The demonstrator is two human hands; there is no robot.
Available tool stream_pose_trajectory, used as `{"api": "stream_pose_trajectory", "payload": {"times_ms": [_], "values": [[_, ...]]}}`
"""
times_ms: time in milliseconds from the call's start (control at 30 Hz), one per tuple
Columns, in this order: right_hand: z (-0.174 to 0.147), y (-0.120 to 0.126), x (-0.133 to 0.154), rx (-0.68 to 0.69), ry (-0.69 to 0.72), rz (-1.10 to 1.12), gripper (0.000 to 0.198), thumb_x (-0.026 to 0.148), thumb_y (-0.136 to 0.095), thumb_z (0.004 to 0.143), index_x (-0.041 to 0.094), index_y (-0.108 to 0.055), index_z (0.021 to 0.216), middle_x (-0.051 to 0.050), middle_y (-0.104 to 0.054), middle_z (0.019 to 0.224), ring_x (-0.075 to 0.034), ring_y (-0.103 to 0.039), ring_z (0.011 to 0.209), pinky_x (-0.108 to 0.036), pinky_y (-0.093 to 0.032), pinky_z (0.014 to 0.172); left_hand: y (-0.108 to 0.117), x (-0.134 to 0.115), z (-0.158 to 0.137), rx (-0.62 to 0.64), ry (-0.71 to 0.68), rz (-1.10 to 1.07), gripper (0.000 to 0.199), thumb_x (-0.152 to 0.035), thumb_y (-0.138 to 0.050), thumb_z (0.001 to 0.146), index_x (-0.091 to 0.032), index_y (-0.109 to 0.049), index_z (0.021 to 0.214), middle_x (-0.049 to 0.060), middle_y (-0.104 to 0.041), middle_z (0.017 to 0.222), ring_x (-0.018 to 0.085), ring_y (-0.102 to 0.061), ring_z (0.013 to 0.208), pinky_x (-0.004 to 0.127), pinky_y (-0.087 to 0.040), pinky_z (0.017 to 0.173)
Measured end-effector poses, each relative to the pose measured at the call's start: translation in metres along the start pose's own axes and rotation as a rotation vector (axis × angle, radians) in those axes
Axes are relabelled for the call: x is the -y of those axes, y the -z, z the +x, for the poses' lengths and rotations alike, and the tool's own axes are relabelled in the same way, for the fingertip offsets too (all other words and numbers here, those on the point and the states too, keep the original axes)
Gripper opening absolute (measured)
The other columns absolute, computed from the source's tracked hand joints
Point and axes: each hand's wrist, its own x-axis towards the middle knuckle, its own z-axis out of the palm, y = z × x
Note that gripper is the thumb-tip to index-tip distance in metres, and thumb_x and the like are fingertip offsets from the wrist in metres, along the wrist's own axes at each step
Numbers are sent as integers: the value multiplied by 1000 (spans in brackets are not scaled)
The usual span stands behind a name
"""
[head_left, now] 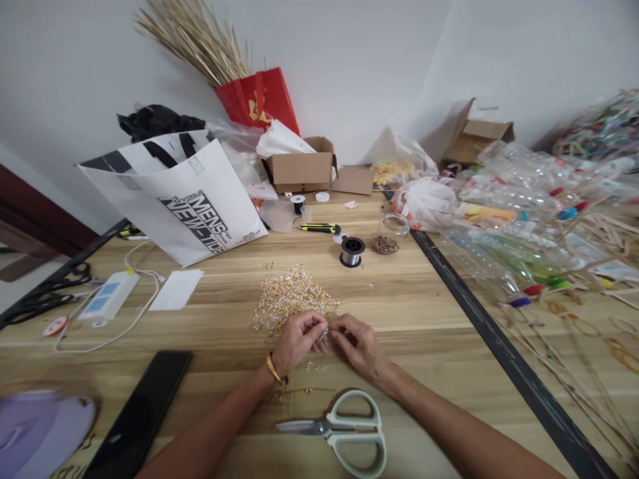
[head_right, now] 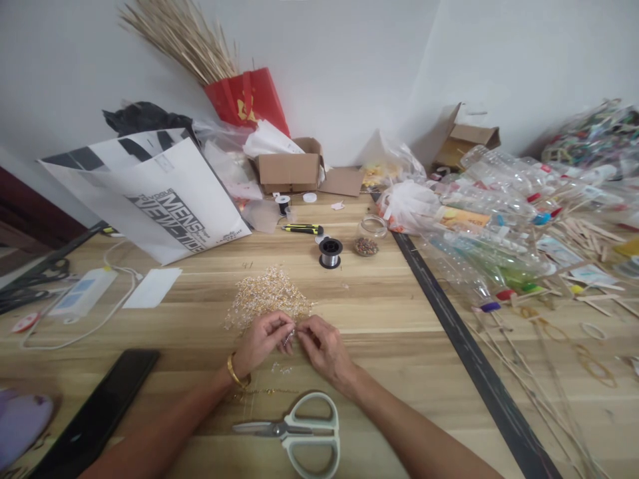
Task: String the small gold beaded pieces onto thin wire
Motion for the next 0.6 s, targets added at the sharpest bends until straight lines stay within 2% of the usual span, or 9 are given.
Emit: {"api": "stream_pose_trajectory", "payload": {"times_ms": [433,600], "values": [[0,0,1,26,-34,-2,11,16,-49,85,17,-58,80,-2,-58,71,-13,-52,62,-22,-41,57,-1,2,0,-11,3,16,22,-36,-51,84,-15,-52,78,-3,-55,57,11,-61,46,18,-47,40],[0,0,2,39,-31,5,11,16,-48,85,17,-56,78,-2,-58,70,-12,-52,61,-22,-40,57,-1,2,0,-33,-20,33,22,-35,-52,83,-15,-52,76,-3,-55,57,11,-60,48,19,-49,44]]}}
